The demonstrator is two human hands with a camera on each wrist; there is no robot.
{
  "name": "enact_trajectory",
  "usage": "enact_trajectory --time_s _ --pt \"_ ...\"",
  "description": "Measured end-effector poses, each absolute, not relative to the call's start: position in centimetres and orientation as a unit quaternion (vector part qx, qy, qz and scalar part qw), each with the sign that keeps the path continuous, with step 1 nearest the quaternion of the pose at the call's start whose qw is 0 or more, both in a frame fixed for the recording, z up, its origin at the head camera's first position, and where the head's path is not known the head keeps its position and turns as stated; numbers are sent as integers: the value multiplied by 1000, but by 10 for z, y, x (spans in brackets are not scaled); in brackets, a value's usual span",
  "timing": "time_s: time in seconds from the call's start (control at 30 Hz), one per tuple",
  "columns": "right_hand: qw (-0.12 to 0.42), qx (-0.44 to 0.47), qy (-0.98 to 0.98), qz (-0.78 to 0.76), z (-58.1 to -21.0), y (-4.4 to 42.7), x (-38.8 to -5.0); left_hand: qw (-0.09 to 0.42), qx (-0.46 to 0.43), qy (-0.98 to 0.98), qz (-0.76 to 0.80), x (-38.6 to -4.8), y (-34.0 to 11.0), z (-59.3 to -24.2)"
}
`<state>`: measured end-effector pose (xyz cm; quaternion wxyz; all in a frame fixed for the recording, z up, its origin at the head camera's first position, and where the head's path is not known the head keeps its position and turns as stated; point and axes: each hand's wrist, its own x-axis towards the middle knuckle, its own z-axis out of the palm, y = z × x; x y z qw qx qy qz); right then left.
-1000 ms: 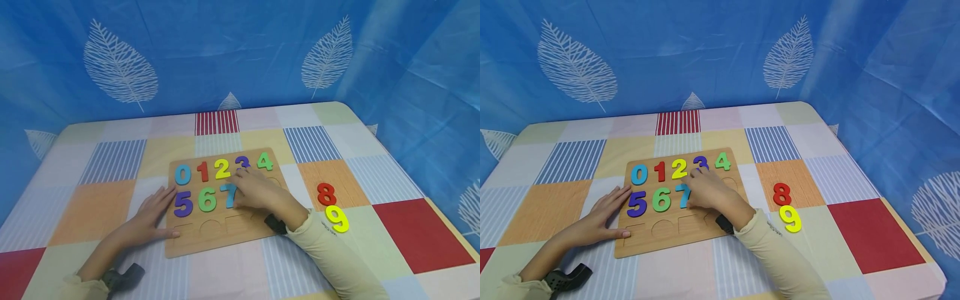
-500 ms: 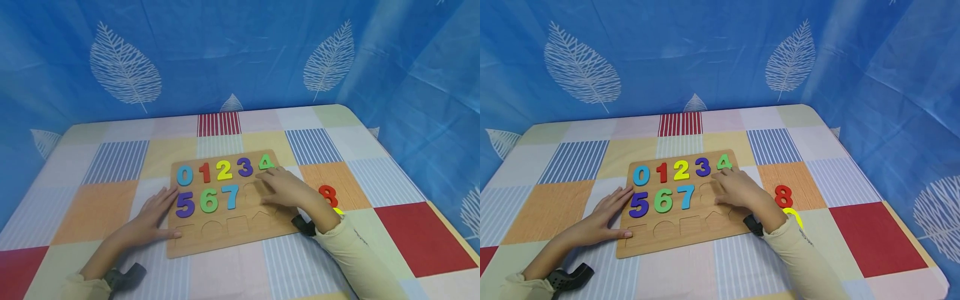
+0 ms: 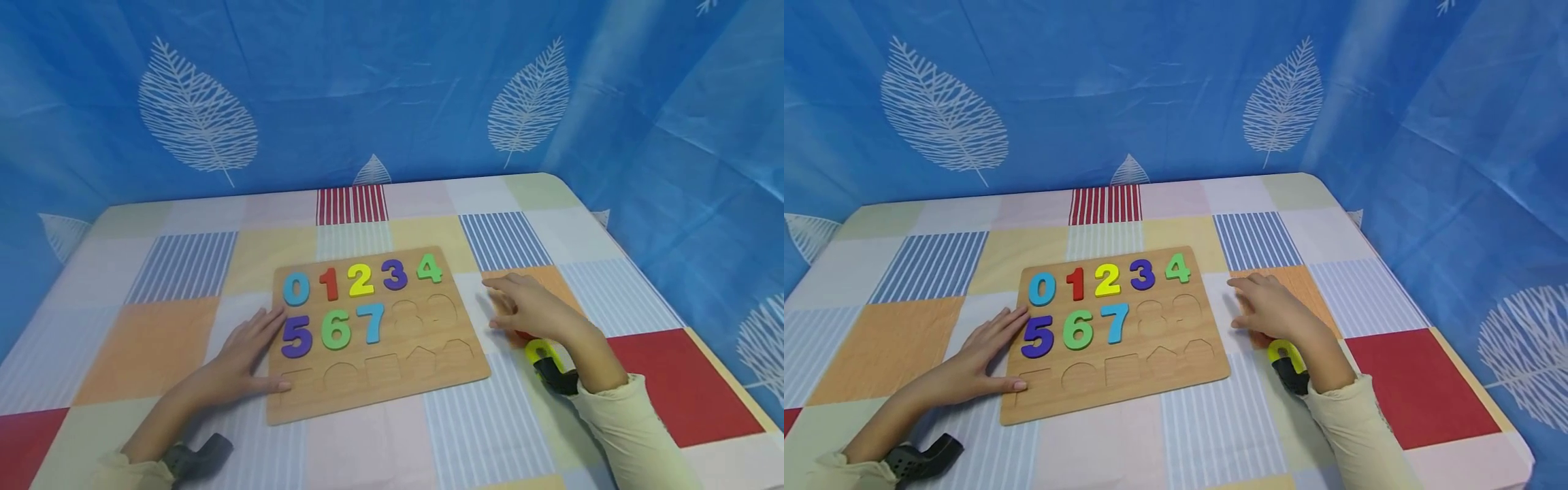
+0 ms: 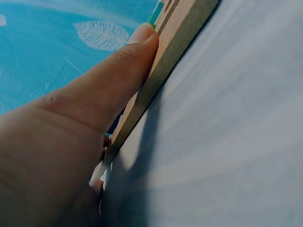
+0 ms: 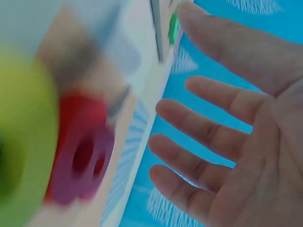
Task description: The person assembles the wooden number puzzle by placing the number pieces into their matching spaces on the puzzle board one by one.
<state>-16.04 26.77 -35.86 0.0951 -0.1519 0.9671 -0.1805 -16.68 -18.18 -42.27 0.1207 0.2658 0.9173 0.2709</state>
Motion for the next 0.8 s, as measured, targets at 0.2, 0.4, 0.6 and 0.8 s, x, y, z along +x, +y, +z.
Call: enact_trajectory --time_s 0.2,0.4,0.6,0.8 --pt "116 -112 973 -166 -360 293 -151 119 266 918 268 -167 -181 -423" --pt "147 -81 977 -134 -365 296 -152 123 263 916 276 -165 -182 -422" --pt "153 -70 976 -138 -366 294 -155 125 260 916 278 -164 -183 -420" --pt "142 -89 977 -136 -361 289 -159 118 265 917 272 -166 -182 -422"
